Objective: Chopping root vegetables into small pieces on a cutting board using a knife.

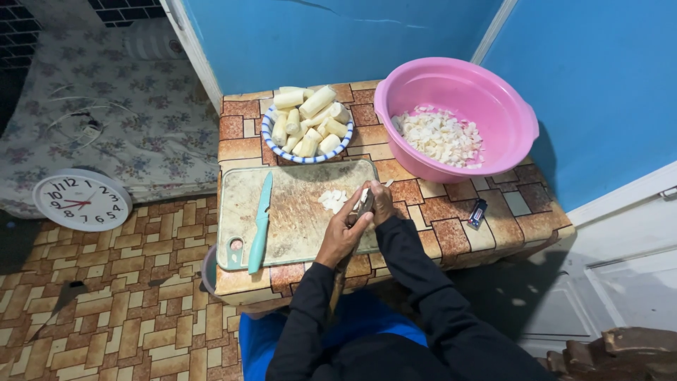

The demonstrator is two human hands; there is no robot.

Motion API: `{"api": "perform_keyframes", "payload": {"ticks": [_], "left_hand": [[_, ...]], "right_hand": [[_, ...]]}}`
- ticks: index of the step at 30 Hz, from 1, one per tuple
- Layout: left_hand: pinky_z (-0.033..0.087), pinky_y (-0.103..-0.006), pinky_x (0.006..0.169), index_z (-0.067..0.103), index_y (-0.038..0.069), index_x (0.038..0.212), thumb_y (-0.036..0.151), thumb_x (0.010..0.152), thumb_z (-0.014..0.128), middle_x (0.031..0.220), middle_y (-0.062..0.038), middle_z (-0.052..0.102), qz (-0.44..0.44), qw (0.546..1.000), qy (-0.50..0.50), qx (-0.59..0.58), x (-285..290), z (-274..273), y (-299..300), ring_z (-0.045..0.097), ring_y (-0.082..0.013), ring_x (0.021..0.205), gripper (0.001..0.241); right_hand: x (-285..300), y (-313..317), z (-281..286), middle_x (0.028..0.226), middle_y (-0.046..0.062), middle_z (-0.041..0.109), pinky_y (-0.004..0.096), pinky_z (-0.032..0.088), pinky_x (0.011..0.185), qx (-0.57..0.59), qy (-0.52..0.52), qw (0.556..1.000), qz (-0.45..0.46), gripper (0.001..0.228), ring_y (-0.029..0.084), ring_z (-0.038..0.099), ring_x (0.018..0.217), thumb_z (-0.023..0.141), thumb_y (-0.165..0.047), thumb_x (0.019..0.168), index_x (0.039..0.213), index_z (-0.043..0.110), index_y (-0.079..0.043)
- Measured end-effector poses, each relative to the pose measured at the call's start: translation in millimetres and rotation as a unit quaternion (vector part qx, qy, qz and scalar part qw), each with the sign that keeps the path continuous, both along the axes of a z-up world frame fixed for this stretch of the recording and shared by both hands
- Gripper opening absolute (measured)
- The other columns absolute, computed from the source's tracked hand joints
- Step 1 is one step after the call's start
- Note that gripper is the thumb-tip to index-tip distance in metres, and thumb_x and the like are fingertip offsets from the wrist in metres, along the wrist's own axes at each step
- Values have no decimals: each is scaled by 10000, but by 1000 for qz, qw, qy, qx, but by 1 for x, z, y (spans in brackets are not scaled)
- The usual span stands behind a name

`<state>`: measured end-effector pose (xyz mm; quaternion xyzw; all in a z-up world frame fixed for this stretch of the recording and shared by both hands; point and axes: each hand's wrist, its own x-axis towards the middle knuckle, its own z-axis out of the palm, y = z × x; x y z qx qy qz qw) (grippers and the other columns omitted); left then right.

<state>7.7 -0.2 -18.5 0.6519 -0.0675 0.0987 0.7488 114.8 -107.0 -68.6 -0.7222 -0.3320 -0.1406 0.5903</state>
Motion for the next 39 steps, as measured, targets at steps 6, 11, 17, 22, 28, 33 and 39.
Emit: {"api": "perform_keyframes", "payload": {"ticks": [6,11,17,22,28,33,39], "left_hand": [[309,-182,352,442,181,1367,133,866,629,522,-62,563,28,999,-18,32,-14,42,1,441,-78,425,537],[374,-222,408,473,187,1343,148,851,648,698,-121,618,54,997,-20,52,-13,39,0,500,-105,497,524],[490,-310,540,512,184,1312,175,837,666,1040,-183,655,86,993,-25,80,-10,29,-4,614,-182,691,499],[519,-368,762,540,144,1286,190,827,679,1126,-160,637,100,991,-23,87,-6,22,-6,623,-255,975,481],[365,-214,293,432,77,1341,217,906,587,570,-119,600,87,994,49,-34,13,-30,1,510,-127,376,482],[379,-206,333,359,44,1386,179,909,577,572,-118,597,59,998,26,0,4,-14,1,521,-119,423,542],[349,-188,317,281,98,1436,161,906,569,532,-79,563,-4,1000,11,-5,-13,33,2,477,-94,398,607]], "right_hand": [[72,-8,-118,702,176,537,394,356,377,33,-294,955,38,768,310,473,472,540,-487,770,1388,314,-91],[29,-15,-35,552,114,541,313,400,436,-35,-50,998,36,650,253,507,457,293,-599,863,775,588,-26],[20,-10,-9,476,104,511,289,374,474,16,163,986,20,547,212,472,451,326,-382,951,609,574,-34],[26,-6,-24,472,60,505,229,318,411,137,318,938,-20,391,139,447,426,531,-342,846,570,545,-65],[16,1,-12,686,156,534,365,392,438,-14,-180,984,-6,234,334,543,567,550,-157,762,937,520,-4],[-6,25,24,959,64,679,286,387,966,-70,426,884,-180,491,274,611,977,301,-652,869,1015,672,-364],[-9,9,14,552,26,493,229,352,526,2,268,963,-26,572,144,481,536,282,-628,864,678,549,-158]]}}
